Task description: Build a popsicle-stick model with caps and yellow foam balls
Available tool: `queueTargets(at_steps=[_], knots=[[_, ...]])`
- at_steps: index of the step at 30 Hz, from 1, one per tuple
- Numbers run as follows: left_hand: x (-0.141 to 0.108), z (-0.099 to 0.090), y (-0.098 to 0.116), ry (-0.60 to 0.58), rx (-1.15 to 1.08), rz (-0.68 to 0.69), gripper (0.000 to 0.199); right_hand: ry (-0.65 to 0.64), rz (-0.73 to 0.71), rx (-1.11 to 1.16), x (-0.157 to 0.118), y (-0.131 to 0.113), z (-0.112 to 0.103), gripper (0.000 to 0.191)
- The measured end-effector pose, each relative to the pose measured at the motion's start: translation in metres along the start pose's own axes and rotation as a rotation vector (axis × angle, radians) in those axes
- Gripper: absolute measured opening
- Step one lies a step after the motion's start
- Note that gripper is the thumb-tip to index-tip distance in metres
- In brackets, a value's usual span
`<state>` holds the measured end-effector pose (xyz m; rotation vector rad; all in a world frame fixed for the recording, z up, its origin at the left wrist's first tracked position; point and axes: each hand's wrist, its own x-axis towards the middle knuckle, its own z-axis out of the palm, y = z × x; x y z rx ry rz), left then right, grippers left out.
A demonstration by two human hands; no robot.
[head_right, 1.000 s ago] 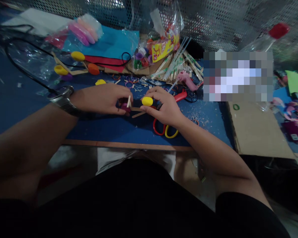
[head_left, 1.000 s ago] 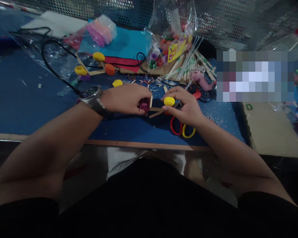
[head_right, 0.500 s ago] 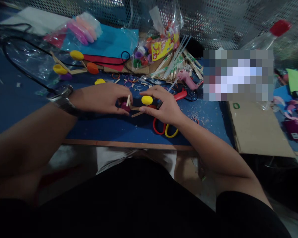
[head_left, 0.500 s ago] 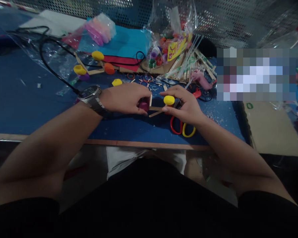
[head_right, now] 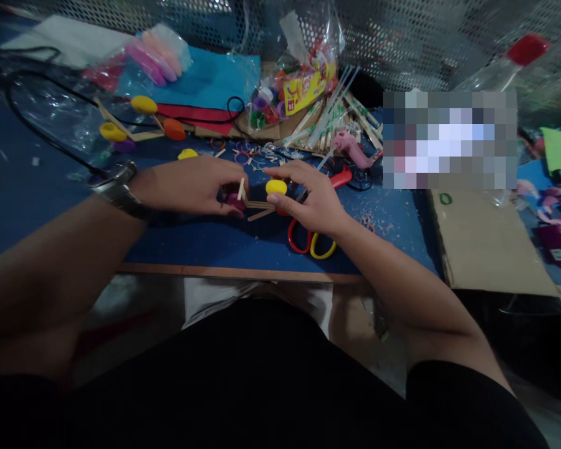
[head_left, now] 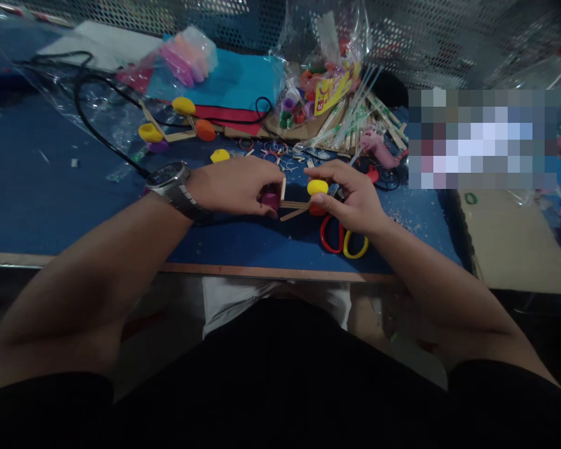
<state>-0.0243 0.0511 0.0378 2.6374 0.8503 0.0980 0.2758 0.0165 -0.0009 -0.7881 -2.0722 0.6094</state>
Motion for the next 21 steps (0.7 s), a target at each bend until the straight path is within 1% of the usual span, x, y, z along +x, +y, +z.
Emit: queueTargets(at_steps=[6,9,11,15,18,21], knots=[[0.000,0.000,-0.003,0.012,0.007,0.036,0.020,-0.026,0.023,0.016,-0.001,-0.001,-0.002,0.064],[0.000,0.000,-0.005,0.023,-0.001,0.075,0.014,-0.023,0.037,0.081,-0.003,-0.003,-0.006,0.066],[0.000,-0.001,-0.007,0.022,-0.008,0.082,0.011,-0.045,0.025,0.128,-0.004,-0.004,-0.009,0.062],[0.000,-0.002,-0.007,0.016,-0.017,0.087,0.014,-0.129,-0.023,0.172,-0.003,-0.006,-0.013,0.056],[0.001,-0.002,-0.006,0.017,-0.032,0.115,0.013,-0.178,-0.048,0.171,-0.001,-0.007,-0.012,0.055],[0.001,-0.002,-0.005,0.019,-0.025,0.112,0.013,-0.189,-0.074,0.188,0.000,-0.008,-0.009,0.051]])
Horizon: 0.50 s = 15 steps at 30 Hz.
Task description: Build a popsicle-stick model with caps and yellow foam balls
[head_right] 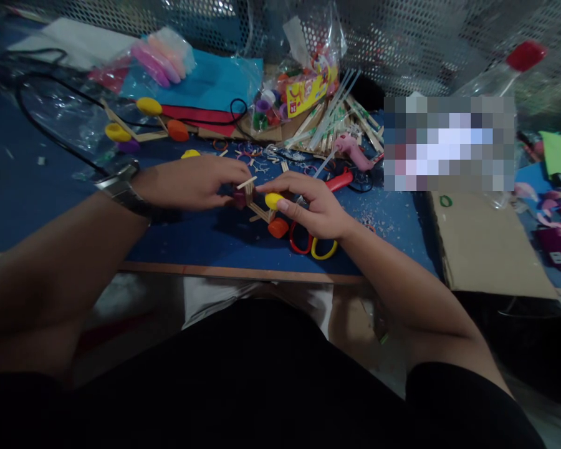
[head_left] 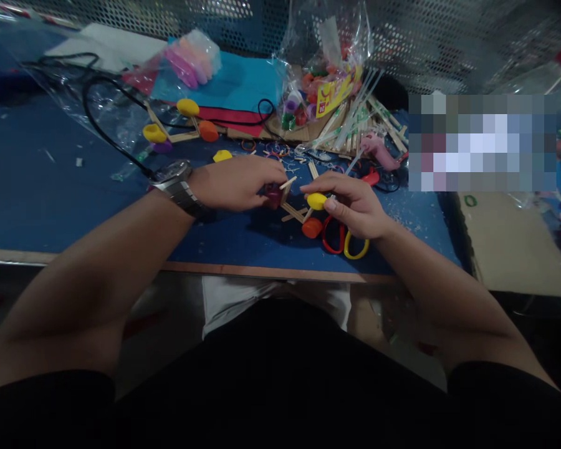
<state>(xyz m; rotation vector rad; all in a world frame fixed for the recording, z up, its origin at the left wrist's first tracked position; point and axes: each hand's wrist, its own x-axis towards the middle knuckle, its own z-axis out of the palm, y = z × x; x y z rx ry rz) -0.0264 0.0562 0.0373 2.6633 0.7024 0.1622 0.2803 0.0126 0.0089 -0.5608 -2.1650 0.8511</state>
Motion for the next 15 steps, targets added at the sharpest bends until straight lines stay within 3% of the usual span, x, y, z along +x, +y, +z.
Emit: queueTargets(at_steps=[15], knots=[[-0.0002,0.0031,-0.0010,0.002,0.030,0.002,0.016,0.034,-0.003,0.129,0.0003,0.0018,0.0070,0.037]])
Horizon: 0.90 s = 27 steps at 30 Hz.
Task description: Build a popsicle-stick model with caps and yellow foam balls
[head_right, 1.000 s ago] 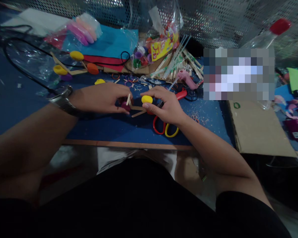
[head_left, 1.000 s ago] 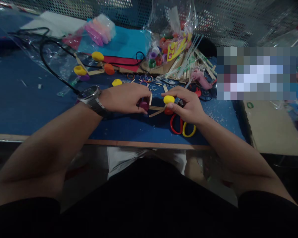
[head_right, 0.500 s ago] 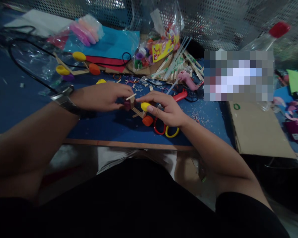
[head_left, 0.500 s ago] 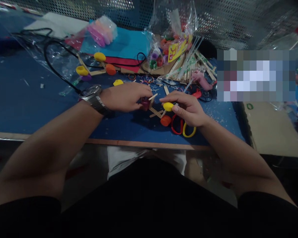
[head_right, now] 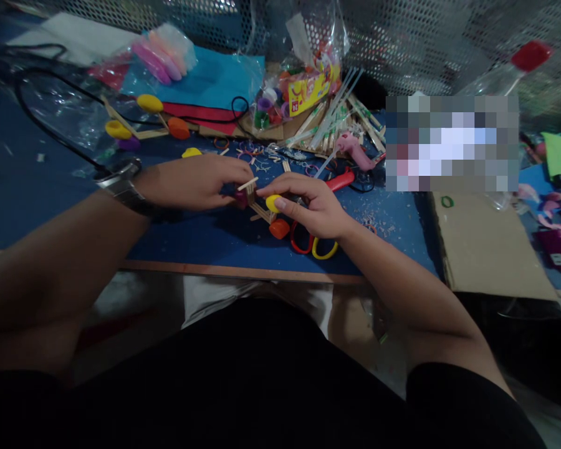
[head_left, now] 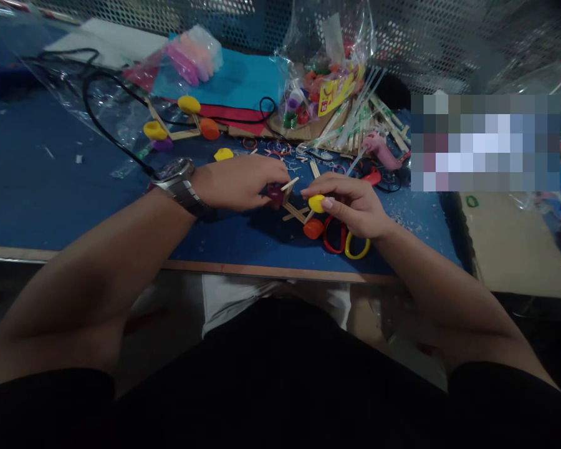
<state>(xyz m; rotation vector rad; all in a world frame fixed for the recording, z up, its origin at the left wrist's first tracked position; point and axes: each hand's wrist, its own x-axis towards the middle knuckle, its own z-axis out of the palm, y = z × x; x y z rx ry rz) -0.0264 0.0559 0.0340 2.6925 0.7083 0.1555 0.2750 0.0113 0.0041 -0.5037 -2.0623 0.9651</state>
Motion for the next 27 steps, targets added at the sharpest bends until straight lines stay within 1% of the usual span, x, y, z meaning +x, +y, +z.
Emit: queueTargets(at_steps=[4,9,13,17,21,25,27], knots=[[0.000,0.000,0.002,0.000,-0.014,-0.014,0.016,0.045,0.009,0.003,0.000,-0.001,0.001,0.038],[0.000,0.000,0.000,0.000,0.011,0.006,0.018,0.027,0.011,0.048,0.001,0.000,0.004,0.027],[0.000,0.000,0.000,0.008,0.013,0.019,0.017,0.007,0.016,0.033,0.001,-0.001,0.003,0.027],[0.000,0.000,0.002,-0.004,-0.001,-0.021,0.015,0.026,0.013,-0.027,-0.001,-0.002,0.002,0.036],[0.001,0.000,0.004,-0.010,-0.011,-0.053,0.010,0.082,-0.079,-0.126,-0.004,-0.007,-0.001,0.045],[0.000,-0.001,0.005,0.008,-0.005,-0.026,0.010,0.008,-0.158,-0.370,-0.008,-0.010,-0.009,0.065],[-0.001,-0.002,0.005,0.008,-0.022,-0.013,0.013,-0.015,-0.219,-0.483,-0.009,-0.009,-0.013,0.070]])
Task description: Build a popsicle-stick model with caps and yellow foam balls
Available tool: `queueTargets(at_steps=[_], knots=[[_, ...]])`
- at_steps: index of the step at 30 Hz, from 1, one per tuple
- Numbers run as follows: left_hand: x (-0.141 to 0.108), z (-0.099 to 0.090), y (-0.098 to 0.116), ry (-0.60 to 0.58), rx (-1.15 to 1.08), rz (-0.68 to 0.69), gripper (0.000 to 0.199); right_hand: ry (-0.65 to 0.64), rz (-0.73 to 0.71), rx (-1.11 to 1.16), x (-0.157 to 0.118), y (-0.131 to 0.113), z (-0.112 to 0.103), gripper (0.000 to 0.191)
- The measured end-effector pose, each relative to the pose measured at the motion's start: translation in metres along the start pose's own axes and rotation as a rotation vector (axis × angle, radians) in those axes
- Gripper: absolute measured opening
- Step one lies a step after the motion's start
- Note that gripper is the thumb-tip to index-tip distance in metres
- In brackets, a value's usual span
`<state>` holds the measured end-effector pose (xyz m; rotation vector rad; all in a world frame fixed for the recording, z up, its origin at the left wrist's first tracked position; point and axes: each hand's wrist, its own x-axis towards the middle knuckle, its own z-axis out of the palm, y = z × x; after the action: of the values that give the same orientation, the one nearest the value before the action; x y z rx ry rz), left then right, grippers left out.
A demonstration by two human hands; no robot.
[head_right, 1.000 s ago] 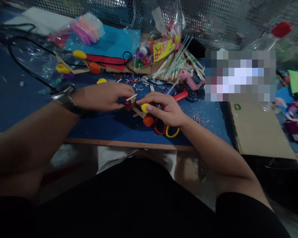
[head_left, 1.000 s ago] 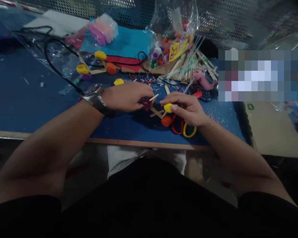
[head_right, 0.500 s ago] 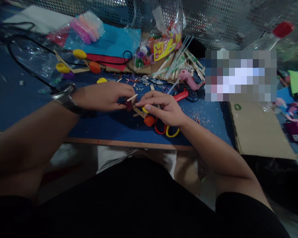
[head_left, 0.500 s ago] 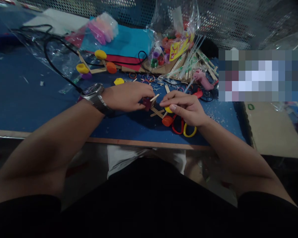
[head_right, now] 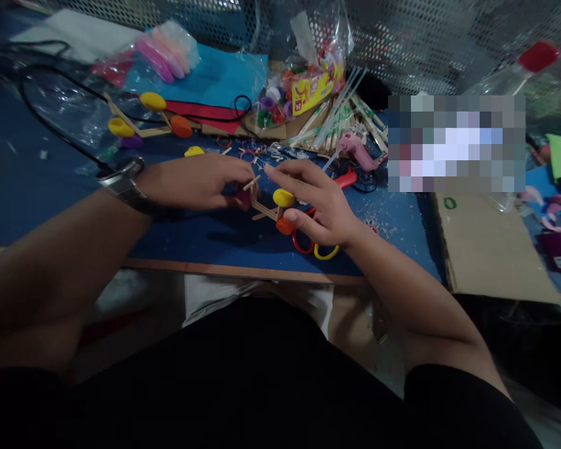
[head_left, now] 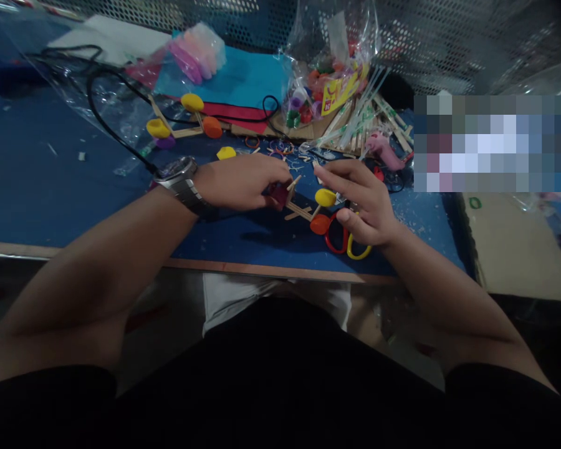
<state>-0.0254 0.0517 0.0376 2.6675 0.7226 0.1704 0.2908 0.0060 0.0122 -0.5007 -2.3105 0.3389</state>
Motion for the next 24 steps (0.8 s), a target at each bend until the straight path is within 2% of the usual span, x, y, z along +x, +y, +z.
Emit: queueTargets(at_steps=[2,5,10,17,24], knots=[[-0.0007,-0.0007,0.0006,0.000,-0.004,-0.009,0.019,-0.011,-0.039,-0.087,-0.0018,0.0027,-0.0014,0.071],[-0.0004,-0.0013,0.0015,-0.016,0.008,-0.040,0.025,-0.061,-0.019,-0.189,-0.0030,0.0053,-0.0028,0.078],[0.0009,-0.0031,0.0036,-0.031,0.011,-0.090,0.021,-0.084,-0.035,-0.234,-0.0005,0.0067,-0.0078,0.091],[-0.0008,-0.0042,0.0017,-0.008,0.034,-0.079,0.017,-0.118,-0.037,-0.223,-0.0003,0.0070,-0.0057,0.072],[-0.0011,-0.0029,-0.0011,-0.007,0.017,-0.078,0.019,-0.143,0.036,-0.195,-0.0029,0.0071,-0.0031,0.075]])
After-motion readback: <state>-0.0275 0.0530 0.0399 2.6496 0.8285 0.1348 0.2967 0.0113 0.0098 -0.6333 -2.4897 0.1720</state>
